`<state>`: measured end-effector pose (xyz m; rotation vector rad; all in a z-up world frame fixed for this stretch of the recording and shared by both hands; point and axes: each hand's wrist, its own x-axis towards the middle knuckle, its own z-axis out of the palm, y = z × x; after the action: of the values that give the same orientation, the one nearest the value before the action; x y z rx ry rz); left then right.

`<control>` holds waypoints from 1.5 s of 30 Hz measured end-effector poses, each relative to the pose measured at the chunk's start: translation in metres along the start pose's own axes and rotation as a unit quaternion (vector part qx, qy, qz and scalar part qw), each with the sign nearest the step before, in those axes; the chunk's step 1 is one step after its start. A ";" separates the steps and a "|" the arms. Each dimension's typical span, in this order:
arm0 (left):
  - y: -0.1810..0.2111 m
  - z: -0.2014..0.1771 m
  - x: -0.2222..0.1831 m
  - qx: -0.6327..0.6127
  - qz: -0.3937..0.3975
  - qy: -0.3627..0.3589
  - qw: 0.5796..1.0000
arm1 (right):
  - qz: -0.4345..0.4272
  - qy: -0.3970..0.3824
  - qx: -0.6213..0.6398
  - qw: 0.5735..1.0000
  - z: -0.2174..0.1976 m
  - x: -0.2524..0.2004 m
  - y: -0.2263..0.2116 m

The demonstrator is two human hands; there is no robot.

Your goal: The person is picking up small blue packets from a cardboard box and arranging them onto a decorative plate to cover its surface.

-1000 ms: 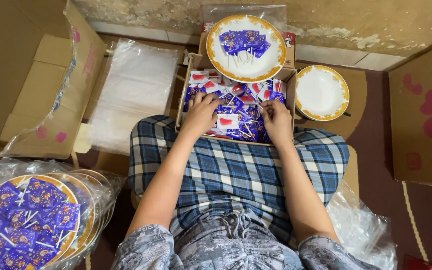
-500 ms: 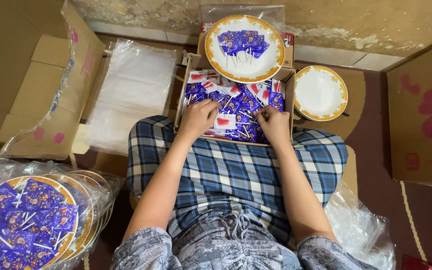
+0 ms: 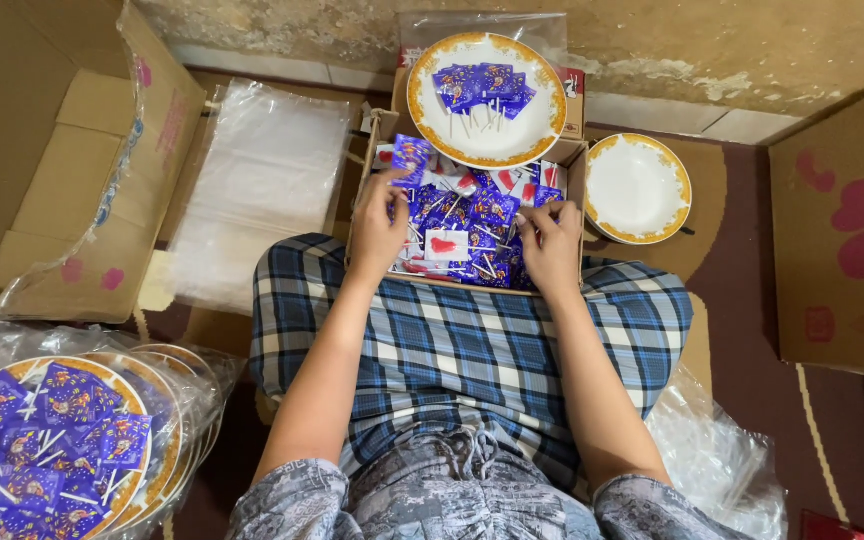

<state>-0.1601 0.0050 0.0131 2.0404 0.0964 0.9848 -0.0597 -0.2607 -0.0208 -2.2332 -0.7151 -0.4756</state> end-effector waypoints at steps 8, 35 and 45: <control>0.009 -0.008 0.004 -0.037 -0.064 0.039 0.997 | 0.016 0.054 0.125 0.991 -0.005 0.013 0.009; 0.008 0.072 0.072 0.243 0.173 -0.157 0.942 | -0.138 -0.234 -0.094 0.958 0.003 0.128 -0.016; 0.001 0.045 0.073 0.282 0.201 -0.122 0.930 | -0.126 -0.277 -0.048 0.951 -0.009 0.137 -0.028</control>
<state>-0.0802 0.0039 0.0430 2.7773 -0.2046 1.0126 0.0284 -0.2037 0.0723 -2.3962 -1.2988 0.0152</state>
